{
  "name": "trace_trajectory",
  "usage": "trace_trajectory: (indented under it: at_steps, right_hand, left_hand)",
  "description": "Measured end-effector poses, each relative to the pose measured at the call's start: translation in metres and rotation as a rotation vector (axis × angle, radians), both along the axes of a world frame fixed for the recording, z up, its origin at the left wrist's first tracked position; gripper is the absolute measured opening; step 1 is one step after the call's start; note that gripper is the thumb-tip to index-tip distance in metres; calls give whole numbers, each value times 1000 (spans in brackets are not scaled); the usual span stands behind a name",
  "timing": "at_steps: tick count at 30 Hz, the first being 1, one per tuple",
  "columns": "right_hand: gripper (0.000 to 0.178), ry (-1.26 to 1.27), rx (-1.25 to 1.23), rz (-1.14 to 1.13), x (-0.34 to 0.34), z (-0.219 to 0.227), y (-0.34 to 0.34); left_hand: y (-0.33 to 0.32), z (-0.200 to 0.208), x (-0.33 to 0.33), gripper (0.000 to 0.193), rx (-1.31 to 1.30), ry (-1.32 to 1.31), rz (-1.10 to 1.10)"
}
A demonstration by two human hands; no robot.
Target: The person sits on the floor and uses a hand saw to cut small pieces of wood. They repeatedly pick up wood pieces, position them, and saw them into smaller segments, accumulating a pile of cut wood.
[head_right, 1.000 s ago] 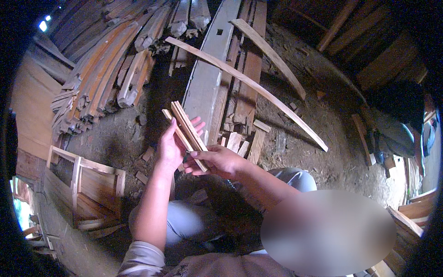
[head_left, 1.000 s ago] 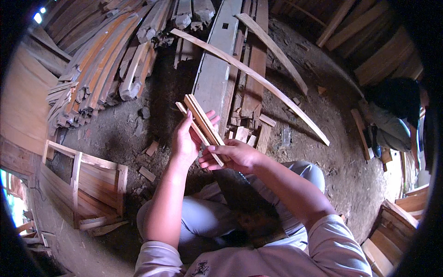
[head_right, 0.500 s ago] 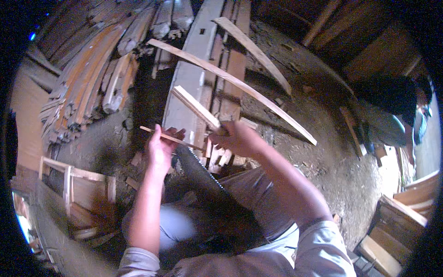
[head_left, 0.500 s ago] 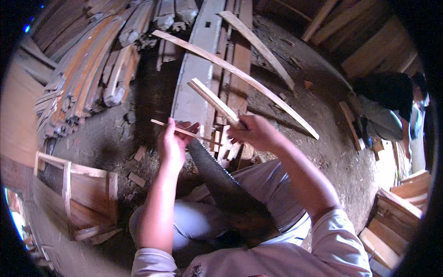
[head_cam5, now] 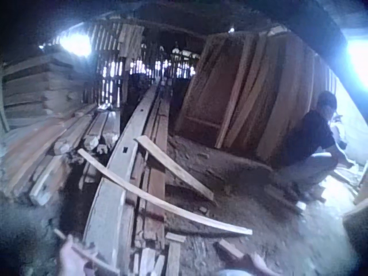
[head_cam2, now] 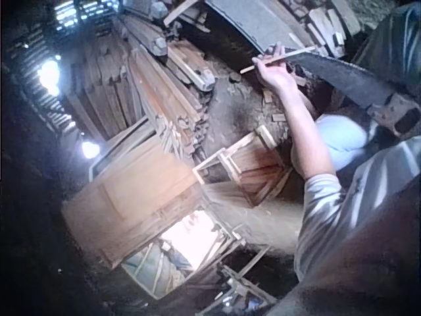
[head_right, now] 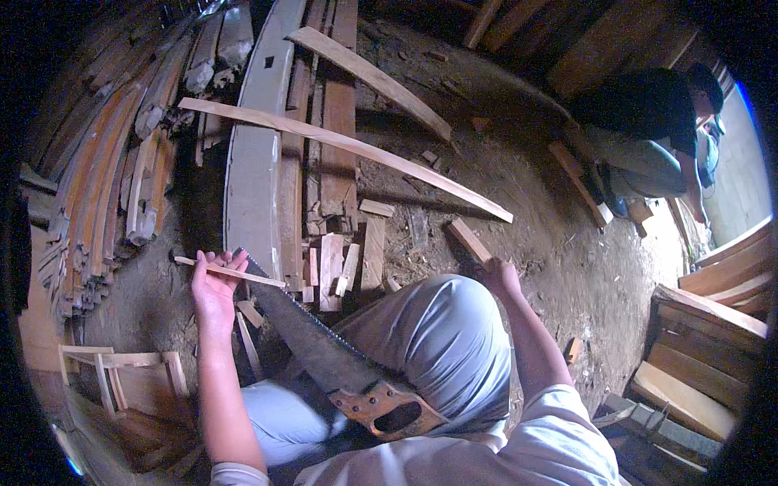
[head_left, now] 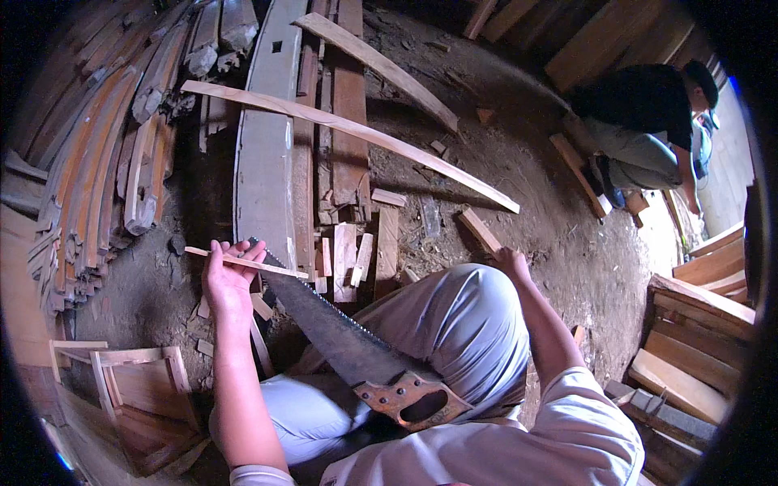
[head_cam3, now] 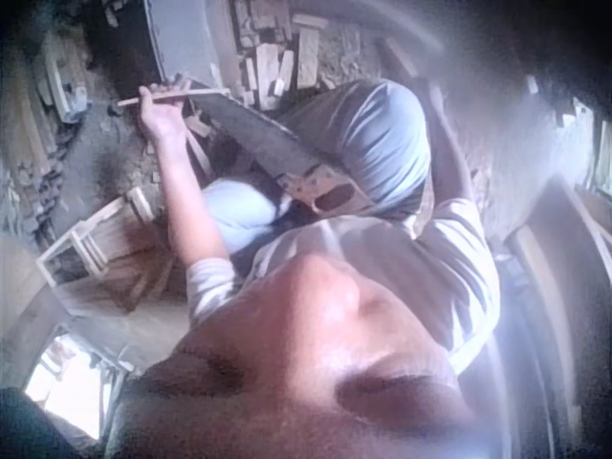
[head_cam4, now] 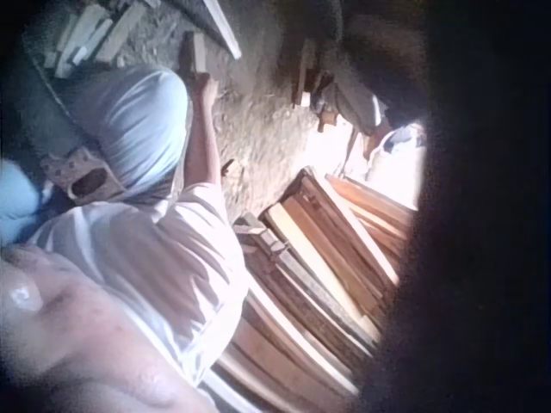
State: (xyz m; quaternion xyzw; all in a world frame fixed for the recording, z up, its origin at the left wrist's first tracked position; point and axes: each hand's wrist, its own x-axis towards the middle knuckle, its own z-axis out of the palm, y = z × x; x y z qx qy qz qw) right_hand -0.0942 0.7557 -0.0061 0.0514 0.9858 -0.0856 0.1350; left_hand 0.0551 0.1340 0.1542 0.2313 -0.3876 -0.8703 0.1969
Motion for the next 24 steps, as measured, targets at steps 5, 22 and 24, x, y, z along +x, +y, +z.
trace_trajectory:
  at_steps: [5,22,24]
  right_hand:
    - [96,96,281,143,-1,81,-100]
    - [30,291,-302,439,-190,84,-259]
    - [26,381,-375,503,-189,89,-233]
  left_hand:
    - [-15,14,18,43,-82,-80,62]
    - [-34,53,29,53,-264,-83,95]
    - [-45,52,35,49,-227,-82,111]
